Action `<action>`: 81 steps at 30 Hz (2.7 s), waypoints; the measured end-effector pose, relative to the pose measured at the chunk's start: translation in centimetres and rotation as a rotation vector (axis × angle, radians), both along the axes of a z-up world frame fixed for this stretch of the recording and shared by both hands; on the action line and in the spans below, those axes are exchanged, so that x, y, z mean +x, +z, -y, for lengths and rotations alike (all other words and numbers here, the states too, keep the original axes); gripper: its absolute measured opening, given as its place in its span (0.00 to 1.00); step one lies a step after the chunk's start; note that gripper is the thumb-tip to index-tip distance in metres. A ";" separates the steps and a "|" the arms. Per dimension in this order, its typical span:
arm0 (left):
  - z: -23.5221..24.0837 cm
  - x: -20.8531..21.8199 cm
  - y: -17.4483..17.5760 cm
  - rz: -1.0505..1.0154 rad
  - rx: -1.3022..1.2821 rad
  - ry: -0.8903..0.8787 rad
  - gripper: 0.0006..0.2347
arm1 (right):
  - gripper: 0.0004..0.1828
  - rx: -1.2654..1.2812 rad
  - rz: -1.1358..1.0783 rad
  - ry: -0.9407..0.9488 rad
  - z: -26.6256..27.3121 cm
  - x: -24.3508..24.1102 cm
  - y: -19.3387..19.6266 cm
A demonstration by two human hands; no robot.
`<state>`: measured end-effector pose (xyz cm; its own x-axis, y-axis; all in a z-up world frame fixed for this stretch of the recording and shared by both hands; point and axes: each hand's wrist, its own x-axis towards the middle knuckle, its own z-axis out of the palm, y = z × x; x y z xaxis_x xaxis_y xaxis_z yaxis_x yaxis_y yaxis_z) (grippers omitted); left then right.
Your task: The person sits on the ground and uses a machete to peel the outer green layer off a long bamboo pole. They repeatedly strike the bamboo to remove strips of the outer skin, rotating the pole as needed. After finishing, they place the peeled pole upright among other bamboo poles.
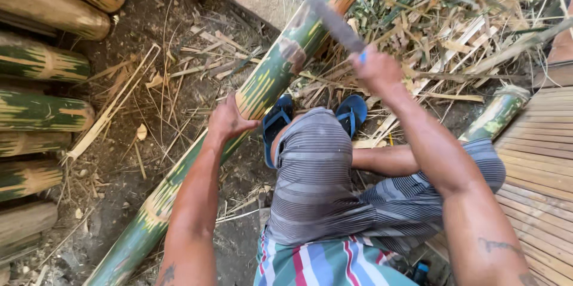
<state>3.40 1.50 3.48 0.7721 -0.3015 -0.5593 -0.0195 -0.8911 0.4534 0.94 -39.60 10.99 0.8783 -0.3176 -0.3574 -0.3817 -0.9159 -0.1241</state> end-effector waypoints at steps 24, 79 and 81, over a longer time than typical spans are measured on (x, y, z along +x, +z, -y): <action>0.2 -2.3 -1.3 0.303 -0.073 0.004 0.49 | 0.32 -0.035 0.110 -0.164 3.8 0.6 3.3; 3.1 -5.8 -2.4 0.384 0.099 0.070 0.52 | 0.18 0.017 -0.036 0.410 -4.7 -6.8 -5.1; 2.8 -6.2 -2.7 0.387 0.084 0.060 0.51 | 0.18 -0.024 -0.144 0.428 -2.2 -5.4 -7.5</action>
<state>-2.76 -1.29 0.82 0.9455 -0.2150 -0.2445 -0.1215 -0.9297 0.3478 -4.45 -37.44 3.49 0.8740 0.0535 -0.4830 0.0198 -0.9970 -0.0746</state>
